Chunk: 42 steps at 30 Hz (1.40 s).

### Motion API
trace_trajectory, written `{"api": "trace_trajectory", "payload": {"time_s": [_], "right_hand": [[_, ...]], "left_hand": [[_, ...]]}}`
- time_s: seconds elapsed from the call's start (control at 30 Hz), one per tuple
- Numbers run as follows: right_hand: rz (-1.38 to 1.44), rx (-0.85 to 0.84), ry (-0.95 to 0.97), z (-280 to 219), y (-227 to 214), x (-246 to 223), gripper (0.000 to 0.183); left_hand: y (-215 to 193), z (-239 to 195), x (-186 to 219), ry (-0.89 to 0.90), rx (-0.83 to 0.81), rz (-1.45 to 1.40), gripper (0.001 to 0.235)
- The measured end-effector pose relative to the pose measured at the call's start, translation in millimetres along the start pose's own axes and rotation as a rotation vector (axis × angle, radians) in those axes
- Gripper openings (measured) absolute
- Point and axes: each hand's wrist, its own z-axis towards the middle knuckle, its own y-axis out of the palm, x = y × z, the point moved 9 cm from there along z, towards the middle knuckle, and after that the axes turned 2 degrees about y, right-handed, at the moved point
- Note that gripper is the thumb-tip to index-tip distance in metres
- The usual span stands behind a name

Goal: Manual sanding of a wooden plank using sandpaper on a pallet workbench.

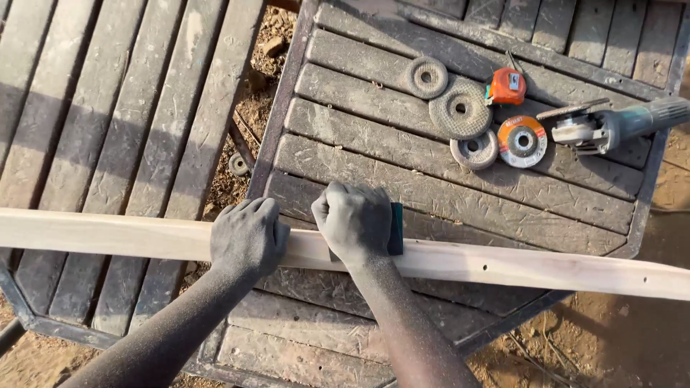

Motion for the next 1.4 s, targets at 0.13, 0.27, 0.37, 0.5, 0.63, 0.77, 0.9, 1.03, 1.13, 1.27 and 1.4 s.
{"api": "trace_trajectory", "payload": {"time_s": [0.13, 0.27, 0.37, 0.5, 0.63, 0.77, 0.9, 1.03, 1.13, 1.27, 1.4], "right_hand": [[0.032, -0.004, 0.055, -20.4, -22.2, 55.3, 0.026], [-0.223, -0.070, 0.235, -61.9, -77.0, 172.8, 0.025], [-0.367, -0.123, 0.446, -74.5, -98.3, 235.1, 0.027], [-0.111, -0.093, 0.244, -25.3, -53.1, 92.5, 0.017], [-0.047, -0.078, 0.061, -7.5, -8.2, 34.6, 0.023], [-0.062, -0.072, 0.122, -32.5, -60.4, 88.6, 0.021], [-0.378, 0.058, 0.330, -94.9, -115.2, 230.6, 0.028], [-0.439, 0.079, 0.347, -91.2, -115.3, 217.3, 0.029], [-0.240, 0.053, 0.344, -51.6, -75.0, 88.4, 0.019], [-0.086, 0.145, 0.172, -34.0, -16.2, -15.0, 0.018], [-0.055, 0.094, 0.060, -41.8, -22.5, -3.4, 0.018]], "left_hand": [[5.5, -1.0, -0.2, 0.026, -0.005, -0.043, 0.011], [1.4, -5.5, -4.9, 0.003, 0.017, 0.015, 0.010], [2.8, 0.6, 3.9, -0.010, 0.070, 0.030, 0.009], [-2.0, -1.6, 6.3, -0.011, 0.093, 0.043, 0.010], [-9.7, -1.6, -0.3, -0.022, 0.104, 0.006, 0.012], [10.2, 1.2, 4.1, -0.002, -0.001, -0.010, 0.014], [1.5, -5.5, -0.6, -0.026, -0.014, 0.022, 0.013], [-2.7, -2.6, 5.1, -0.025, 0.005, 0.047, 0.010], [-0.3, -2.6, 5.5, -0.016, 0.013, 0.055, 0.012], [2.0, -7.3, 0.4, -0.020, -0.010, 0.046, 0.013], [4.1, -6.3, 1.2, -0.028, -0.060, 0.062, 0.017]]}}
